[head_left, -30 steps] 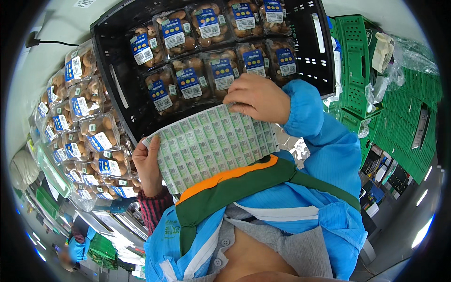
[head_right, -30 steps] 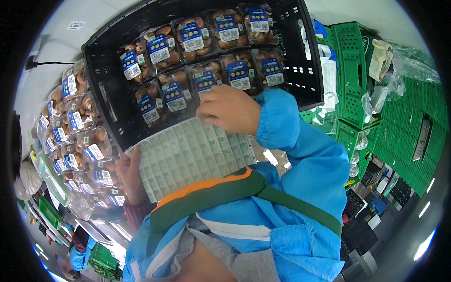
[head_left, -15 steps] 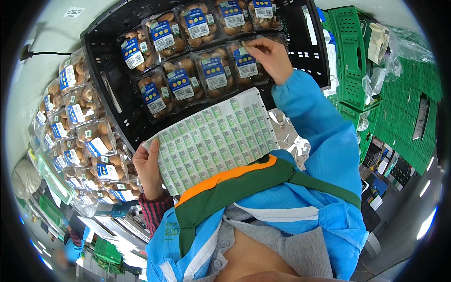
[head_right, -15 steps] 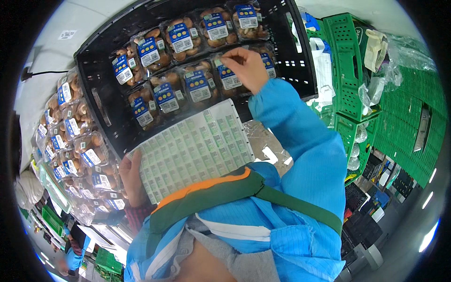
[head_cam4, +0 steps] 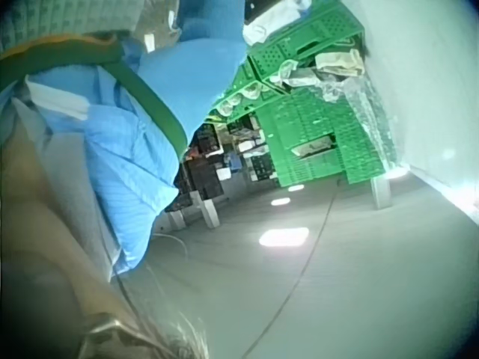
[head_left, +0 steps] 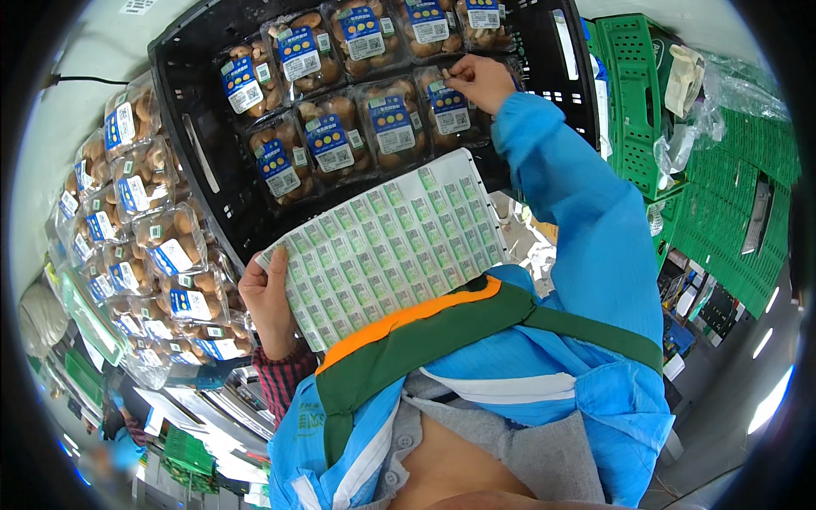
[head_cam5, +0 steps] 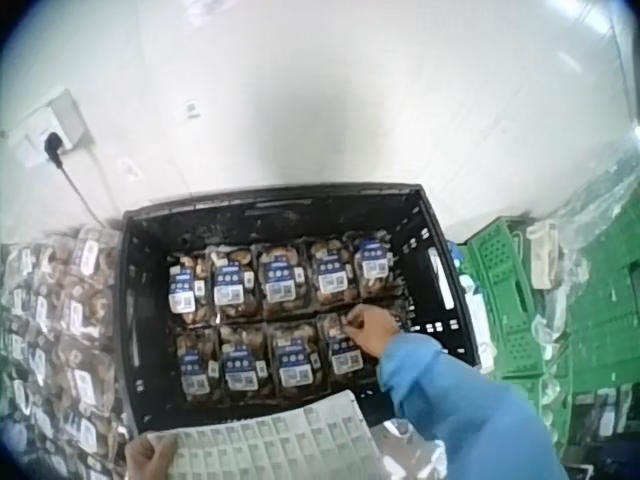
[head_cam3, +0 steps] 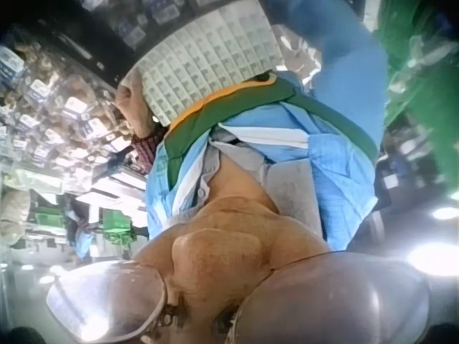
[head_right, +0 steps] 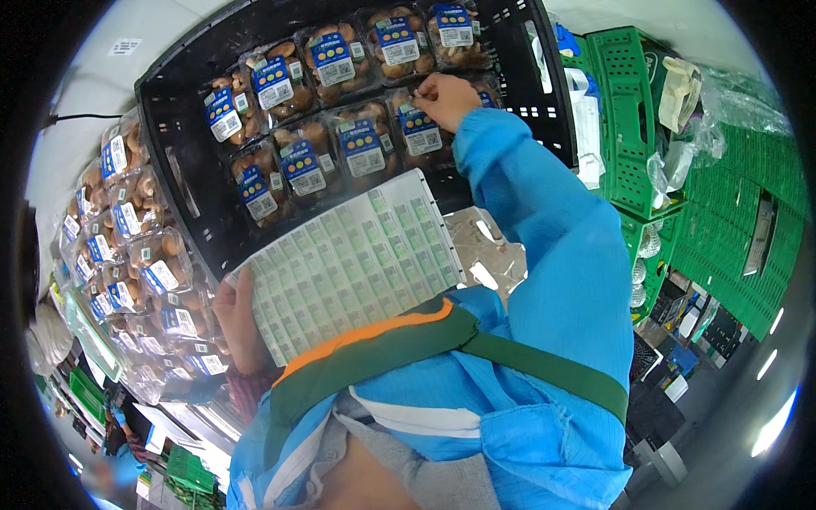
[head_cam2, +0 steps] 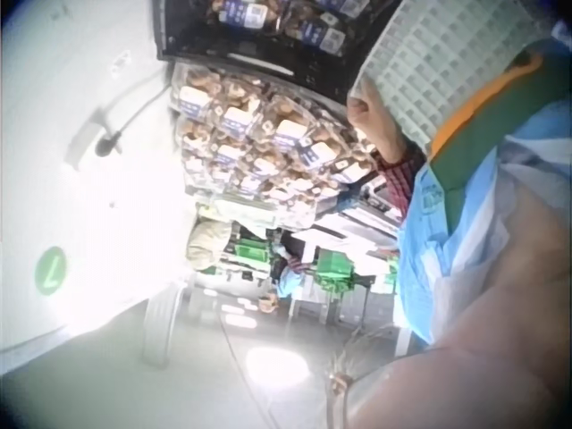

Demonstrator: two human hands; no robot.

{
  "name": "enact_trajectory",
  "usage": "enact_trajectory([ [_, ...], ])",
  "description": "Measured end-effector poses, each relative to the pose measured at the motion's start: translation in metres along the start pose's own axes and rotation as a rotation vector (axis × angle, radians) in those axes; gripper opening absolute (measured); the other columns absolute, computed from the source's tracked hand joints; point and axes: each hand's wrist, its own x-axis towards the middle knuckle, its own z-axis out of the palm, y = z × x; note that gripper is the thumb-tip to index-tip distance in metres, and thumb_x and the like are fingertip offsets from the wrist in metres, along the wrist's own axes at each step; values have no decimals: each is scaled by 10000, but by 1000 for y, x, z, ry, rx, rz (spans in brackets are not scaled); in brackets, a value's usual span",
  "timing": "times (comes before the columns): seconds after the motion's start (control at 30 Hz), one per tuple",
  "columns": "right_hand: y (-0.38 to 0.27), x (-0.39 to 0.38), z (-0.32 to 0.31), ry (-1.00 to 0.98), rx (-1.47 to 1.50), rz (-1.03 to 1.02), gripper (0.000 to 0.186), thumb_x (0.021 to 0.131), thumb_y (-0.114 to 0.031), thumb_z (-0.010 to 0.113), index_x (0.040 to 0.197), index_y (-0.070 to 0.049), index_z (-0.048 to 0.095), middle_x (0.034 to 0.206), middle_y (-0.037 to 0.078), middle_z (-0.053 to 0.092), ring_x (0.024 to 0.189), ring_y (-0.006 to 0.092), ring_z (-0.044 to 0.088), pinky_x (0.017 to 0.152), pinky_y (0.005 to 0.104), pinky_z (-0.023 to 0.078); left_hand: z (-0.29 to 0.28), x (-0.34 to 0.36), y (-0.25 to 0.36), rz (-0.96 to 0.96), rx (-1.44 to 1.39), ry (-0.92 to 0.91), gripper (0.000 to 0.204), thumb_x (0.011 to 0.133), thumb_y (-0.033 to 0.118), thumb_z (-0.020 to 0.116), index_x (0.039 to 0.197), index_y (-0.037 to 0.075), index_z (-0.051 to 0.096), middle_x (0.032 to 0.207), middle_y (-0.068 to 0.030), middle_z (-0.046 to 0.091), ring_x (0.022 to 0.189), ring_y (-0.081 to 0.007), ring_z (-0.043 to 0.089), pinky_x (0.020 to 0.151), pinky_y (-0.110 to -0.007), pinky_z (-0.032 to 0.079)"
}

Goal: The person peels individual labels from a roll and applies them to plastic packages of mushrooms. They handle the packages, placing them into a black crate and arranging them on a counter.

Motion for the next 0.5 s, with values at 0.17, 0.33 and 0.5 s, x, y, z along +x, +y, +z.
enact_trajectory([
  [0.17, -83, -79, -66, -276, 442, -99, 327, 804, -229, 715, 1058, -34, 646, 884, 101, 647, 781, 281, 625, 725, 367, 506, 7, 0, 6, -19, 0, -2, 162, 918, 146, 622, 928, -13, 649, 768, -18, 666, 619, -26, 562, 550, -166, 427],
  [0.33, -97, -107, -62, -333, 94, -594, 268, 790, -197, 692, 1029, -79, 660, 1047, 95, 582, 969, 295, 540, 861, 393, 442, 11, 6, 5, -8, 15, -73, 165, 920, 146, 618, 936, -16, 643, 778, -26, 668, 625, -28, 565, 549, -165, 427],
  [0.5, -92, -123, -60, -293, 171, -605, 145, 794, -114, 682, 933, -79, 661, 998, 58, 599, 976, 272, 548, 861, 384, 447, 20, 1, 9, -16, 52, -83, 173, 924, 154, 613, 938, -16, 643, 782, -29, 668, 627, -31, 569, 553, -162, 430],
])
